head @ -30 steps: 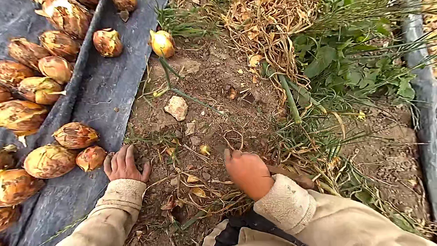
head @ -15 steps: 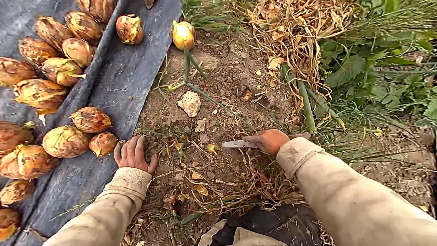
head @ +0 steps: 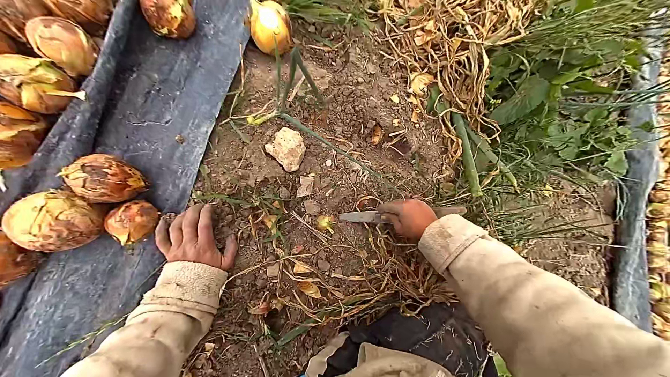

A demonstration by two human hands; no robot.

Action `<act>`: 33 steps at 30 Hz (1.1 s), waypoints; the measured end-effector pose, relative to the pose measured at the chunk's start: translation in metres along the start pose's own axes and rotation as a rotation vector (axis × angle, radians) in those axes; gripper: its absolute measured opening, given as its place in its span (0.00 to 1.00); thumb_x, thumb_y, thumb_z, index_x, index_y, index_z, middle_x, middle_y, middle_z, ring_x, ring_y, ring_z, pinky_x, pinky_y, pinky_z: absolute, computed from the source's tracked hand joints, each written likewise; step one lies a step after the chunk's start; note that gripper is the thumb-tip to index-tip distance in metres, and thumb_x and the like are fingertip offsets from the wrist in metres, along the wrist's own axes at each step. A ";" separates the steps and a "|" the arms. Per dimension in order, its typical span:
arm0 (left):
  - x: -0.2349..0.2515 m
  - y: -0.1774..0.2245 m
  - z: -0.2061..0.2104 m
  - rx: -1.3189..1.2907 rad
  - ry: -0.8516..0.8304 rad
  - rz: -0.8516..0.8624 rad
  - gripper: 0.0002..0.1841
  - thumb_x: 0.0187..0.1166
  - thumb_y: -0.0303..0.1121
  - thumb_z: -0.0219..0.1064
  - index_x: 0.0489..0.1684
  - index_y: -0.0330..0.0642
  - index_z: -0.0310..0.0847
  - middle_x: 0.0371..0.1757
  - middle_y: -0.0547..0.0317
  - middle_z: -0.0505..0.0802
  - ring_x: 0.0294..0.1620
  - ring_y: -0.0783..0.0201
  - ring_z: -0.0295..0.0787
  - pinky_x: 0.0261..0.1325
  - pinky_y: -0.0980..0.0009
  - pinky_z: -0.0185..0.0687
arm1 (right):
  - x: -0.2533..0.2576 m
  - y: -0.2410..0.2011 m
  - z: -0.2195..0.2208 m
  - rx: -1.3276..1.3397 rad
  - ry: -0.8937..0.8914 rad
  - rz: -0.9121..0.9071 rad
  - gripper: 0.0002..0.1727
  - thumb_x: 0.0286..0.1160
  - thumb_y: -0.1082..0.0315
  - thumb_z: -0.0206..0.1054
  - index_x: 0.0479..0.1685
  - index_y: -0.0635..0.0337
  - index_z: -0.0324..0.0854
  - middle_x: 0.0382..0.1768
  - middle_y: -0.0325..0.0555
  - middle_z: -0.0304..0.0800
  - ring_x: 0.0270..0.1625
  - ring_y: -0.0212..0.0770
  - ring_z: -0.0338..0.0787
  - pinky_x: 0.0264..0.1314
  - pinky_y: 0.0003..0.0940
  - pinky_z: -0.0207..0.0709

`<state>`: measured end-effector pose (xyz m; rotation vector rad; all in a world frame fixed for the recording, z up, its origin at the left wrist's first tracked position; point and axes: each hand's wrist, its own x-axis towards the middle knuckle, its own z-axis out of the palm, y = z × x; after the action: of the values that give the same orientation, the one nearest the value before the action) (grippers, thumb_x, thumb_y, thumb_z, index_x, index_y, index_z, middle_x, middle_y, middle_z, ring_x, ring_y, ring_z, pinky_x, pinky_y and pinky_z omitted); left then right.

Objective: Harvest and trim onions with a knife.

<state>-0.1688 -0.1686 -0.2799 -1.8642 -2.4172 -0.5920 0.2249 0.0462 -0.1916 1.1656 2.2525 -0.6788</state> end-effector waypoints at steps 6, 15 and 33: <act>0.009 0.005 0.004 -0.029 0.010 -0.006 0.41 0.72 0.62 0.47 0.71 0.35 0.80 0.69 0.32 0.86 0.70 0.27 0.80 0.75 0.26 0.53 | 0.016 -0.027 -0.012 -0.066 -0.123 0.112 0.15 0.85 0.60 0.63 0.62 0.46 0.90 0.55 0.54 0.94 0.60 0.61 0.92 0.61 0.69 0.79; 0.020 0.007 0.001 -0.066 -0.009 -0.011 0.39 0.72 0.59 0.48 0.71 0.35 0.81 0.70 0.31 0.86 0.72 0.23 0.78 0.76 0.21 0.49 | -0.035 -0.165 -0.087 -0.205 -0.303 0.268 0.13 0.83 0.72 0.60 0.55 0.71 0.84 0.55 0.67 0.89 0.59 0.67 0.89 0.56 0.67 0.80; 0.008 0.191 -0.081 -0.820 -0.404 -0.318 0.30 0.88 0.42 0.47 0.77 0.23 0.69 0.70 0.33 0.84 0.64 0.49 0.86 0.67 0.54 0.81 | -0.215 -0.066 0.033 -0.048 0.808 0.178 0.09 0.69 0.77 0.71 0.45 0.60 0.92 0.38 0.53 0.95 0.45 0.58 0.95 0.48 0.58 0.87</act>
<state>-0.0078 -0.1469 -0.1504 -1.9738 -3.0683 -1.5637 0.2839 -0.1338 -0.0657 1.8194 2.7069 -0.0618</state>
